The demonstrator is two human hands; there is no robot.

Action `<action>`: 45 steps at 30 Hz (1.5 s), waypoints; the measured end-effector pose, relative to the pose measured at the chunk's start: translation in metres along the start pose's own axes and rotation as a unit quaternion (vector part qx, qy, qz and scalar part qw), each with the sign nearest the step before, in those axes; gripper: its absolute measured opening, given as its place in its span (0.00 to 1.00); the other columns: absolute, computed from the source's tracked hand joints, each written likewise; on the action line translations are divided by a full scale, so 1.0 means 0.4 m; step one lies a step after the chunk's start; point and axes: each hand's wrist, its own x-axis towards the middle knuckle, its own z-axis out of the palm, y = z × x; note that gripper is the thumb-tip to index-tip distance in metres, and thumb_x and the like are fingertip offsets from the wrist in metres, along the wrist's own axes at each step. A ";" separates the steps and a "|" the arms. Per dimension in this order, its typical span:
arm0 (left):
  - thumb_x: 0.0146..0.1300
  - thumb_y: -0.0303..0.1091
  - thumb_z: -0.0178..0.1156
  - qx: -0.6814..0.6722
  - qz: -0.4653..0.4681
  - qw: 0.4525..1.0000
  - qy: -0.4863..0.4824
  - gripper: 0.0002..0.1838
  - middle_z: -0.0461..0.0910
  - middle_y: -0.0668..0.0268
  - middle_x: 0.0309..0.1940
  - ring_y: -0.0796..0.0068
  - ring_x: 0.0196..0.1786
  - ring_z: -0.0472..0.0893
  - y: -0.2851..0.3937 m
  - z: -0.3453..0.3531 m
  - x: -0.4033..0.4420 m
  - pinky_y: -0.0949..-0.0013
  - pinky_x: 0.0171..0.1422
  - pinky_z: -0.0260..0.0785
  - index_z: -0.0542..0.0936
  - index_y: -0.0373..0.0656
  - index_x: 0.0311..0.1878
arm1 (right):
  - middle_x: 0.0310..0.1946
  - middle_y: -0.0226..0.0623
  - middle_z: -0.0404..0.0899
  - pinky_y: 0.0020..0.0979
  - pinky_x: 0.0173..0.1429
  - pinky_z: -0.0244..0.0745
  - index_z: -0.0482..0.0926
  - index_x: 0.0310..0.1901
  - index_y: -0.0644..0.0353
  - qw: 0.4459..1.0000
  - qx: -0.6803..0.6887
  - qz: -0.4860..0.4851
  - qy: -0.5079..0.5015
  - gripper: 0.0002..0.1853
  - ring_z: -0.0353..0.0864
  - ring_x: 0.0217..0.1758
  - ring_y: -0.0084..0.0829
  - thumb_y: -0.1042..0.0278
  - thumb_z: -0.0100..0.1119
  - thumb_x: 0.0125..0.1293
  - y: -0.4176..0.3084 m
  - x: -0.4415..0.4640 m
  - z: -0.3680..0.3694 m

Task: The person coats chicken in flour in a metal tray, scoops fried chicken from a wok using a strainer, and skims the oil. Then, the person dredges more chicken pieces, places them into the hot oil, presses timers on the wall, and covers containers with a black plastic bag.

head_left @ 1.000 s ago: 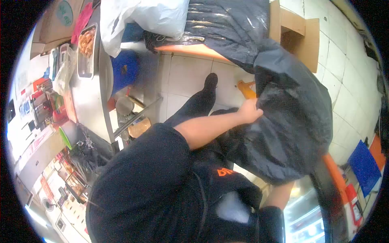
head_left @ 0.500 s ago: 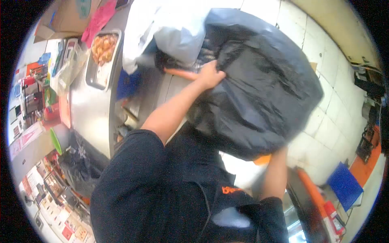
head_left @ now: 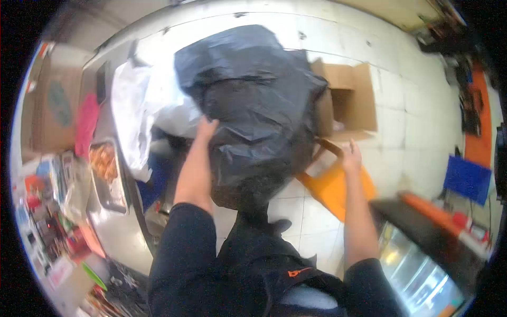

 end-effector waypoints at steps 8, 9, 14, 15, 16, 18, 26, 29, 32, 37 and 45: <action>0.59 0.47 0.66 0.068 0.148 0.983 0.085 0.40 0.69 0.45 0.63 0.50 0.67 0.68 0.089 -0.176 -0.258 0.56 0.70 0.59 0.64 0.34 0.67 | 0.68 0.51 0.64 0.44 0.66 0.70 0.60 0.70 0.61 0.930 0.297 -0.118 -0.182 0.34 0.66 0.70 0.45 0.64 0.61 0.64 0.023 -0.569 -0.807; 0.58 0.49 0.67 0.071 0.187 0.977 0.076 0.41 0.68 0.45 0.65 0.50 0.68 0.66 0.093 -0.167 -0.274 0.55 0.71 0.58 0.63 0.36 0.69 | 0.66 0.51 0.66 0.46 0.66 0.69 0.63 0.68 0.60 0.985 0.122 -0.071 -0.101 0.32 0.67 0.69 0.44 0.63 0.62 0.63 0.123 -0.595 -0.820; 0.49 0.57 0.71 0.182 0.362 0.914 -0.007 0.53 0.58 0.53 0.73 0.54 0.75 0.56 0.245 -0.020 -0.443 0.48 0.75 0.50 0.56 0.49 0.75 | 0.60 0.51 0.72 0.41 0.68 0.64 0.71 0.62 0.59 0.965 -0.257 -0.049 -0.017 0.24 0.69 0.66 0.47 0.67 0.58 0.64 0.621 -0.838 -0.802; 0.47 0.57 0.72 0.220 0.310 0.925 0.010 0.56 0.58 0.55 0.73 0.56 0.76 0.55 0.271 -0.002 -0.474 0.47 0.75 0.50 0.54 0.49 0.75 | 0.61 0.51 0.72 0.43 0.70 0.62 0.71 0.63 0.59 0.977 -0.176 0.117 0.004 0.24 0.68 0.67 0.48 0.65 0.57 0.66 0.754 -0.899 -0.775; 0.44 0.57 0.73 0.247 0.259 0.933 0.032 0.59 0.57 0.58 0.73 0.58 0.76 0.54 0.315 0.021 -0.472 0.46 0.75 0.49 0.52 0.49 0.75 | 0.60 0.50 0.73 0.44 0.71 0.60 0.71 0.63 0.61 0.975 -0.103 0.190 0.045 0.26 0.68 0.67 0.49 0.60 0.57 0.65 1.012 -0.959 -0.725; 0.42 0.56 0.74 0.278 0.226 0.932 0.056 0.60 0.57 0.59 0.73 0.60 0.76 0.53 0.337 0.050 -0.439 0.45 0.74 0.50 0.51 0.49 0.75 | 0.59 0.54 0.73 0.50 0.70 0.59 0.70 0.63 0.64 0.939 -0.327 0.107 -0.024 0.28 0.70 0.65 0.50 0.57 0.56 0.65 1.259 -1.201 -0.669; 0.45 0.44 0.75 0.225 0.310 0.909 0.164 0.36 0.74 0.58 0.58 0.56 0.66 0.68 0.216 0.081 -0.390 0.52 0.65 0.61 0.73 0.43 0.58 | 0.52 0.46 0.80 0.43 0.64 0.70 0.83 0.48 0.51 0.812 -0.372 0.091 -0.442 0.23 0.75 0.60 0.47 0.51 0.64 0.50 1.767 -1.707 -0.249; 0.44 0.40 0.74 0.187 0.336 0.904 0.186 0.28 0.77 0.58 0.50 0.54 0.59 0.72 0.193 0.093 -0.370 0.52 0.60 0.64 0.76 0.43 0.50 | 0.48 0.49 0.81 0.45 0.60 0.72 0.82 0.47 0.60 0.882 -0.318 0.036 -0.345 0.20 0.78 0.55 0.49 0.53 0.61 0.59 1.468 -1.378 -0.211; 0.42 0.35 0.73 0.153 0.374 0.890 0.211 0.24 0.77 0.60 0.44 0.53 0.54 0.73 0.176 0.091 -0.369 0.51 0.54 0.64 0.75 0.45 0.43 | 0.46 0.51 0.81 0.45 0.58 0.72 0.79 0.49 0.65 0.971 -0.143 0.123 -0.147 0.19 0.78 0.52 0.50 0.58 0.57 0.63 1.081 -0.915 -0.104; 0.40 0.34 0.73 0.125 0.396 0.886 0.207 0.30 0.74 0.59 0.49 0.51 0.62 0.70 0.163 0.093 -0.379 0.49 0.60 0.59 0.72 0.46 0.49 | 0.44 0.46 0.82 0.36 0.57 0.73 0.77 0.53 0.63 0.991 0.004 -0.022 -0.129 0.15 0.81 0.51 0.40 0.69 0.55 0.66 0.480 -0.278 0.104; 0.34 0.35 0.73 0.121 0.410 0.886 0.178 0.36 0.71 0.61 0.50 0.52 0.61 0.69 0.135 0.088 -0.354 0.49 0.59 0.58 0.70 0.48 0.51 | 0.61 0.55 0.71 0.41 0.66 0.66 0.66 0.65 0.66 0.991 0.074 -0.017 -0.108 0.26 0.70 0.65 0.47 0.67 0.55 0.67 0.021 0.017 0.461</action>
